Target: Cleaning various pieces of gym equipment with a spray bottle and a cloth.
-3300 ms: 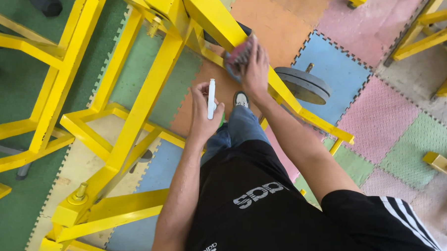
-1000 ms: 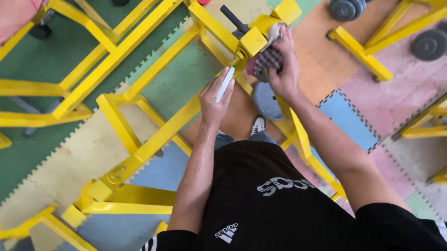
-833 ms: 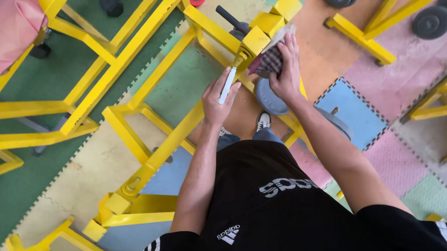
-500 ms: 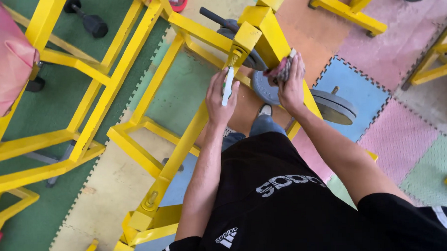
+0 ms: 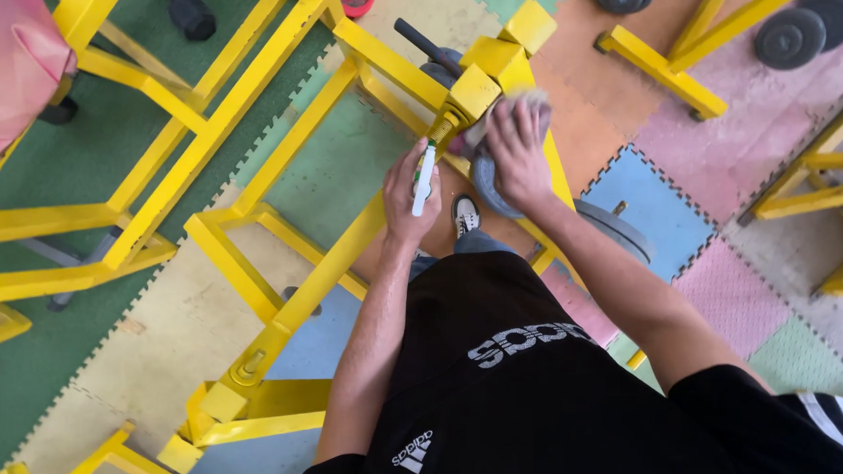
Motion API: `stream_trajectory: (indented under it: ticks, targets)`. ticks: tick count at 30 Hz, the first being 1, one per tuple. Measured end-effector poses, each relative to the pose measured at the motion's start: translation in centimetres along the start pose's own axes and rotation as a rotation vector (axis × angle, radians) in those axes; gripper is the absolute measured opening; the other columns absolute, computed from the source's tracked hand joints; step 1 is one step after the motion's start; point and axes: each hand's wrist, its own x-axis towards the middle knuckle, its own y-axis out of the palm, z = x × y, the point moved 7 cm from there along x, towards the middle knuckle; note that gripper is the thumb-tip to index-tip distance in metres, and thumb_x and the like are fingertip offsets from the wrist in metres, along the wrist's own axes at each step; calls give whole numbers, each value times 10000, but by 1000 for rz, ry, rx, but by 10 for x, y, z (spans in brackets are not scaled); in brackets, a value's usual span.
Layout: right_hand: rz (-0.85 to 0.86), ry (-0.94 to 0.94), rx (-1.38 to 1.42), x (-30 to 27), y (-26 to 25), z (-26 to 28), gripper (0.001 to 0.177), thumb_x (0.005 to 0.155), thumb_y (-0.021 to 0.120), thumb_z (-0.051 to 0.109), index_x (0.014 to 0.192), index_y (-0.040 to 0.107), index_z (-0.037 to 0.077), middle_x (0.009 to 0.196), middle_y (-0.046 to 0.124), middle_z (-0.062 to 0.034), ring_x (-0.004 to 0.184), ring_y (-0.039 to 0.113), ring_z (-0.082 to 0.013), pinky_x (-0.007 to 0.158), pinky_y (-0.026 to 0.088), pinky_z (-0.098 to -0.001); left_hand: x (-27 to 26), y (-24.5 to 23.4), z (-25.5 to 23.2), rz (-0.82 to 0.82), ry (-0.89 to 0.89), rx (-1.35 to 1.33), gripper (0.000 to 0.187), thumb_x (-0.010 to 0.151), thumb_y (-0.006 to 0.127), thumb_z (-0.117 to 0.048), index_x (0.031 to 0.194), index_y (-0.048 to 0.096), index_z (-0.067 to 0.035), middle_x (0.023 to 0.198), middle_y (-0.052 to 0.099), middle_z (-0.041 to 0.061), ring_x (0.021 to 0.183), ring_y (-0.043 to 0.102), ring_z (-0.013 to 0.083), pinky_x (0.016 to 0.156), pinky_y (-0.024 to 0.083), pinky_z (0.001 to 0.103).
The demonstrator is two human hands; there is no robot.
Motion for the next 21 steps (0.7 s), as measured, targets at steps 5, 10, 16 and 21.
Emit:
stream_trajectory:
  ticks: [5,10,16,21]
  targets:
    - [138,-31,99,-40,-4,9,704,892,614,-55,1562,435,72,1663,367,-165,1562,334,-372,1266,237,-573,2,0,-7,-61,-61,10,466,922,711,-27,1373,597,-48,1254,707,182,1123,692,370,996,552,444]
    - [-258,114,449,-21,-51,18,816,848,576,-117,1600,282,-2,1629,359,-271,1508,387,-419,1285,294,-489,3,-3,-15,-81,-154,-27,469,914,726,-3,1365,624,-82,1237,706,180,1091,713,350,941,588,399]
    - [-368,142,543,18,-3,31,766,1002,579,-93,1649,173,-24,1709,125,-327,1588,198,-549,1337,234,-523,-1,-4,-26,-81,-161,49,563,822,704,61,1361,634,-85,1216,719,183,1090,698,363,953,564,423]
    - [-162,145,450,-14,116,-4,779,957,628,-7,1599,187,-25,1624,163,-379,1492,240,-592,1217,350,-554,-2,-2,-34,-83,-196,17,531,853,744,30,1361,636,-84,1064,717,157,963,688,343,869,567,423]
